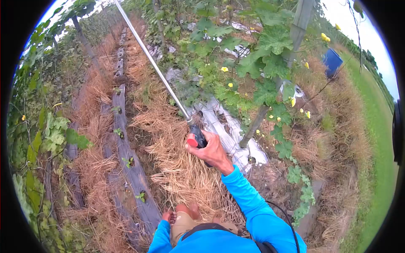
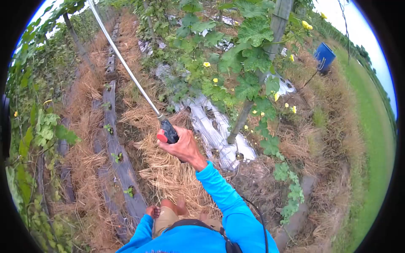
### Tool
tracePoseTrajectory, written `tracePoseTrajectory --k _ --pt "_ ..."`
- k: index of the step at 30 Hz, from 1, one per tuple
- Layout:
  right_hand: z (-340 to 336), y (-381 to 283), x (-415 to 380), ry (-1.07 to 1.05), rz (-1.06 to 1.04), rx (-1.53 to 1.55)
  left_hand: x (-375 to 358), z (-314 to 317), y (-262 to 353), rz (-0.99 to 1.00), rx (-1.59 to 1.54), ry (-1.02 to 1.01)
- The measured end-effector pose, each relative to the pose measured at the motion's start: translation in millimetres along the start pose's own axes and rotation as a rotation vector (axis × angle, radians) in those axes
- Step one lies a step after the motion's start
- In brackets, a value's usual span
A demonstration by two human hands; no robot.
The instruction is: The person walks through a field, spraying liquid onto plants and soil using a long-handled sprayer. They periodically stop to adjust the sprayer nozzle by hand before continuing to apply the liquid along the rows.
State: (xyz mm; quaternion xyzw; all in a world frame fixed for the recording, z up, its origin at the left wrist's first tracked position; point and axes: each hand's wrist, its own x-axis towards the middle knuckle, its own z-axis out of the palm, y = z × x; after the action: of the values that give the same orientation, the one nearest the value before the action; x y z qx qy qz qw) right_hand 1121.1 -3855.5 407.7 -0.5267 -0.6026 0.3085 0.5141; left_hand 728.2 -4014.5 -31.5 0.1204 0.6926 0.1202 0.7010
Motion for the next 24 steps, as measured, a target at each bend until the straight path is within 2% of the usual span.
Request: tracePoseTrajectory --k 3,6,7,9,12,15,16,19,20,24 --pt "-16 6 -46 -0.089 0.011 0.098 -1 -9 -6 0.002 0.001 0.029" --pt "-47 3 -66 -0.019 0.000 0.127 -7 -15 1 0.075 0.050 0.020" --pt "-59 2 -66 0.019 0.026 0.031 -7 -13 10 0.107 0.084 0.030" --pt "-72 2 -75 0.062 0.055 -0.071 -14 6 25 0.080 0.036 0.051" --pt "-77 1 -90 0.127 0.049 -0.038 -24 41 37 0.146 -0.028 -0.015" --pt "-81 -10 -101 0.141 0.003 0.044 -27 78 39 0.096 0.049 -0.070" --pt "-85 -16 -99 0.090 0.064 0.091 -21 81 31 0.179 0.029 -0.176" --pt "-97 -28 -88 0.189 -0.161 0.014 -8 90 20 0.121 0.197 -0.193" --pt "-107 -42 -90 0.098 -0.068 0.016 -6 97 15 0.111 0.236 -0.212" --pt "-125 -64 -119 0.128 -0.141 -0.034 -8 93 -26 0.120 0.178 -0.195"
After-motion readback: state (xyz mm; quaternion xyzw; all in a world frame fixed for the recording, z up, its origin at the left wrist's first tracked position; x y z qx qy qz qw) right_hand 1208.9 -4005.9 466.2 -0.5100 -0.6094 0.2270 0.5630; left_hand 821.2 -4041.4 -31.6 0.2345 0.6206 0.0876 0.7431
